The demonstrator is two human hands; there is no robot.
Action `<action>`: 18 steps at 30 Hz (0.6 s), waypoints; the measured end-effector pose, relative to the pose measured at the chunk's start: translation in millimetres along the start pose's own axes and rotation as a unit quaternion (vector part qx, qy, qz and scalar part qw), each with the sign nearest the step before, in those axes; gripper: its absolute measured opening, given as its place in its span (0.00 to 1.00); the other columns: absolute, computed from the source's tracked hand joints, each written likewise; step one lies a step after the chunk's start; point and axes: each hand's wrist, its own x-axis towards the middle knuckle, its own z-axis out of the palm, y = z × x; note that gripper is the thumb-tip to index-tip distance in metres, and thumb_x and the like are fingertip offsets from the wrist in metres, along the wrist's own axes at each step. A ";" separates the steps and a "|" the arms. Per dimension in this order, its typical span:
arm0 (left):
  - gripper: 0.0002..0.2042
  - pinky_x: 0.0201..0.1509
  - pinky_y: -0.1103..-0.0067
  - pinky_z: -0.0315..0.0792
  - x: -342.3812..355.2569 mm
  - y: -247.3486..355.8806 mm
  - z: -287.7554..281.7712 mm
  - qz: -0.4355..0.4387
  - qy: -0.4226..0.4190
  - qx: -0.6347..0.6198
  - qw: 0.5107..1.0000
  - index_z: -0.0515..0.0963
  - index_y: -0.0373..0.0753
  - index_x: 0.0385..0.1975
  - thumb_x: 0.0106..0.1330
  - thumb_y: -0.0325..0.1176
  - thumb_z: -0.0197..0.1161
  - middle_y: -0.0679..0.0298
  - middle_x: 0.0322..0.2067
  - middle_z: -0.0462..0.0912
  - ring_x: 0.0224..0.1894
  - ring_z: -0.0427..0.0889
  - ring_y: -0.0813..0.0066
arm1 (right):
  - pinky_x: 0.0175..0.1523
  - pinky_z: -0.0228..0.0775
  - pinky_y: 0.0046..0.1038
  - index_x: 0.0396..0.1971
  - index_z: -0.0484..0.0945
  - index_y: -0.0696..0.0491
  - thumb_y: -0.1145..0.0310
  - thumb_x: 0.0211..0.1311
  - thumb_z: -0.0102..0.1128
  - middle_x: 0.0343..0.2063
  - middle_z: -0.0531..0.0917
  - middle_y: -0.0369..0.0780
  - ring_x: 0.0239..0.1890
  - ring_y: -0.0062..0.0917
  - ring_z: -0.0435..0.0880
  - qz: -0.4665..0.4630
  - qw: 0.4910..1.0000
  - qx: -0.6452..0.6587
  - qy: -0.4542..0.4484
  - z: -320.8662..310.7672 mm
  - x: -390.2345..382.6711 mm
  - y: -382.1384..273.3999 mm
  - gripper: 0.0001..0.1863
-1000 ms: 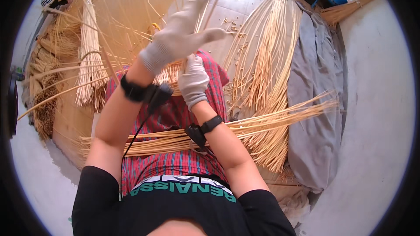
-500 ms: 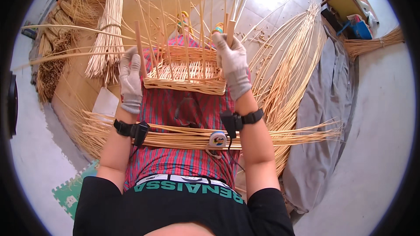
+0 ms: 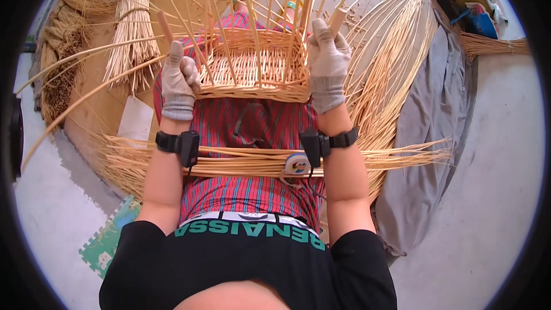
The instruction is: Weave a wooden basket using long reeds or plant strips.
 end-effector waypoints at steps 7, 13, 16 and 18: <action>0.20 0.34 0.75 0.77 -14.3 7.7 10.0 0.014 -0.031 0.037 0.999 0.74 0.39 0.49 0.69 0.45 0.72 0.66 0.31 0.78 0.28 0.76 0.77 | 0.26 0.65 0.21 0.39 0.82 0.53 0.52 0.69 0.69 0.22 0.78 0.30 0.23 0.16 0.76 -0.065 0.977 -0.194 -0.061 7.7 1.3 -16.8 0.18; 0.32 0.77 0.63 0.62 -72.0 38.7 24.2 0.502 -0.223 0.561 0.620 0.68 0.45 0.70 0.66 0.36 0.69 0.57 0.66 0.72 0.68 0.72 0.62 | 0.57 0.71 0.40 0.54 0.78 0.53 0.54 0.59 0.73 0.48 0.81 0.42 0.51 0.38 0.80 -0.463 0.551 -0.628 -0.295 1.6 -82.8 -39.8 0.28; 0.36 0.83 0.62 0.51 -39.9 17.1 33.2 0.515 -0.334 0.668 0.421 0.64 0.52 0.75 0.64 0.31 0.65 0.66 0.75 0.65 0.76 0.65 0.65 | 0.55 0.74 0.40 0.58 0.77 0.50 0.56 0.57 0.69 0.46 0.83 0.39 0.50 0.36 0.83 -0.435 0.464 -0.690 -0.345 -18.8 -70.3 14.7 0.28; 0.38 0.85 0.62 0.46 -24.3 4.8 32.8 0.503 -0.344 0.688 0.395 0.62 0.56 0.77 0.63 0.28 0.62 0.71 0.78 0.60 0.78 0.61 0.67 | 0.52 0.76 0.39 0.57 0.77 0.49 0.58 0.60 0.66 0.45 0.84 0.39 0.48 0.35 0.85 -0.400 0.440 -0.717 -0.363 -13.7 -61.1 19.0 0.25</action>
